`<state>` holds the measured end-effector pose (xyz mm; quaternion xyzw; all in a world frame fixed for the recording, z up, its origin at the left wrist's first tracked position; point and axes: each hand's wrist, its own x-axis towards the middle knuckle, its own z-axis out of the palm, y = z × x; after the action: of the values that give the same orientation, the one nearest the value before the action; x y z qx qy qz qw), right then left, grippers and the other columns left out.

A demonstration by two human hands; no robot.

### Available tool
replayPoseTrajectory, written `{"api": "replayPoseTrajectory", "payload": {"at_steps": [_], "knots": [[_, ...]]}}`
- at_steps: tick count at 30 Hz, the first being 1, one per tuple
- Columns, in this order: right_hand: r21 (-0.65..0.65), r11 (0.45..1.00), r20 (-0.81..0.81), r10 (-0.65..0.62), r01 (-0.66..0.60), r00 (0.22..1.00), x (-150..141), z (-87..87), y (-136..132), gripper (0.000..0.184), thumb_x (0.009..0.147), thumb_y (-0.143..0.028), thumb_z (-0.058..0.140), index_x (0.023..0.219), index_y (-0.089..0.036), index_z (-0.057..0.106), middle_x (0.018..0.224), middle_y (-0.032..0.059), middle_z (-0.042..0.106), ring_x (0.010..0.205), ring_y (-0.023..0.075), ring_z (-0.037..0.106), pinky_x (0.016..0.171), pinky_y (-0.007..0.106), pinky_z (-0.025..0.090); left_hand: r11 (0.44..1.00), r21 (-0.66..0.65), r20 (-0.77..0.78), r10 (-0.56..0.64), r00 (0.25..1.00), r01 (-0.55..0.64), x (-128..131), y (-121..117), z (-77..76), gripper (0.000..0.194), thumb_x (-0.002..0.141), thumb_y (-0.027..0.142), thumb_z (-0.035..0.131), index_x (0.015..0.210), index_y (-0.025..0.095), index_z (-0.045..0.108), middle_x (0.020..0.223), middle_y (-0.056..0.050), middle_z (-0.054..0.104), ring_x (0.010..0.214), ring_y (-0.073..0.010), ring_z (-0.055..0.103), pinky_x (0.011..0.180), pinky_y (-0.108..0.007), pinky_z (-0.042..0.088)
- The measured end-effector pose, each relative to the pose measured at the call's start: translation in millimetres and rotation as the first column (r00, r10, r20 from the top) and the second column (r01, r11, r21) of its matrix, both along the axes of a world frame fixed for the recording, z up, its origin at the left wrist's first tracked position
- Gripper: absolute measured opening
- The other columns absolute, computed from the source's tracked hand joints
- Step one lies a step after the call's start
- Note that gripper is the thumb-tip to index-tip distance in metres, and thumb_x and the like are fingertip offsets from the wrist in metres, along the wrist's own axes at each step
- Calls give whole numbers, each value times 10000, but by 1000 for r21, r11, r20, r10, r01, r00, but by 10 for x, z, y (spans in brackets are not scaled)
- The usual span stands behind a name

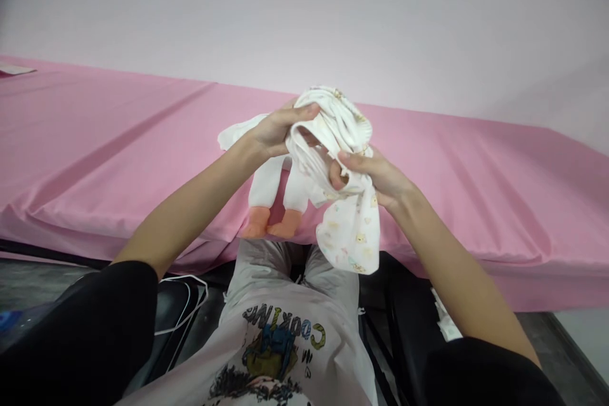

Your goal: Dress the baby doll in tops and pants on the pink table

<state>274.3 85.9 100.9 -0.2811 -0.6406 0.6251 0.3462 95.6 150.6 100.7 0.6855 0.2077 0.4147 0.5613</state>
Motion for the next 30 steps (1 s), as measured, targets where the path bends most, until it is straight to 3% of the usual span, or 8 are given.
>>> {"api": "replayPoseTrajectory", "payload": {"at_steps": [3, 10, 13, 16, 19, 21, 24, 30], "knots": [[20, 994, -31, 108, -108, 994, -3, 35, 37, 353, 664, -477, 766, 627, -196, 556, 398, -63, 402, 370, 74, 383, 397, 197, 369, 993, -88, 124, -66, 990, 77, 54, -60, -17, 408, 929, 522, 450, 1034, 157, 598, 769, -31, 645, 789, -171, 680, 669, -274, 547], [-77, 968, -412, -247, 237, 877, -180, 343, 197, 294, 958, -253, 408, 715, -212, 567, 574, -62, 477, 508, 52, 509, 551, 168, 467, 980, -161, 154, -93, 984, 118, 155, 111, -11, 318, 950, 444, 427, 1048, 176, 567, 521, 54, 398, 425, -68, 478, 470, -182, 421], [-109, 960, -315, -281, 260, 906, -244, 519, 326, 444, 1017, -249, 293, 662, -175, 549, 461, -79, 332, 361, 4, 305, 428, 116, 338, 987, -86, 194, -117, 974, 136, 76, 243, 39, 324, 929, 449, 449, 1038, 170, 572, 509, 64, 349, 460, -72, 472, 532, -195, 427], [96, 935, -56, -337, 341, 940, -195, 634, 468, 277, 946, -189, 461, 711, -155, 604, 460, -64, 412, 360, 14, 279, 390, 147, 296, 996, 88, 97, 11, 995, -20, -190, 344, -130, 254, 867, 329, 513, 1034, 153, 585, 779, -9, 606, 787, -136, 620, 753, -265, 489], [413, 834, 249, -489, 365, 836, -85, 645, 591, 99, 795, -163, 666, 705, -147, 627, 520, -11, 525, 449, 70, 440, 424, 198, 353, 915, 356, -187, 267, 945, -188, -579, 352, -530, 396, 742, 105, 498, 1123, 162, 586, 1128, -70, 646, 1089, -198, 587, 928, -335, 466], [559, 774, 440, -581, 297, 685, -33, 603, 662, 180, 745, -212, 732, 634, -157, 602, 544, 22, 552, 487, 107, 473, 456, 240, 372, 806, 547, -345, 464, 816, -227, -802, 303, -804, 495, 696, 25, 399, 1116, 173, 616, 1205, -67, 635, 1156, -201, 554, 1011, -376, 422], [618, 775, 605, -577, 133, 549, -28, 497, 765, 165, 711, -260, 756, 654, -177, 625, 648, 44, 609, 550, 156, 516, 519, 289, 403, 683, 729, -483, 557, 676, -41, -993, 199, -1049, 612, 641, -41, 347, 1116, 205, 645, 1184, -33, 649, 1188, -189, 537, 1064, -389, 389], [471, 880, 599, -366, 56, 713, -102, 283, 856, 148, 631, -154, 757, 728, -215, 664, 739, -4, 638, 691, 184, 579, 603, 275, 449, 575, 797, -578, 636, 511, 185, -1170, -33, -1106, 499, 883, 63, 385, 1330, 237, 521, 1435, -81, 478, 1373, -245, 374, 1111, -469, 322]]}}
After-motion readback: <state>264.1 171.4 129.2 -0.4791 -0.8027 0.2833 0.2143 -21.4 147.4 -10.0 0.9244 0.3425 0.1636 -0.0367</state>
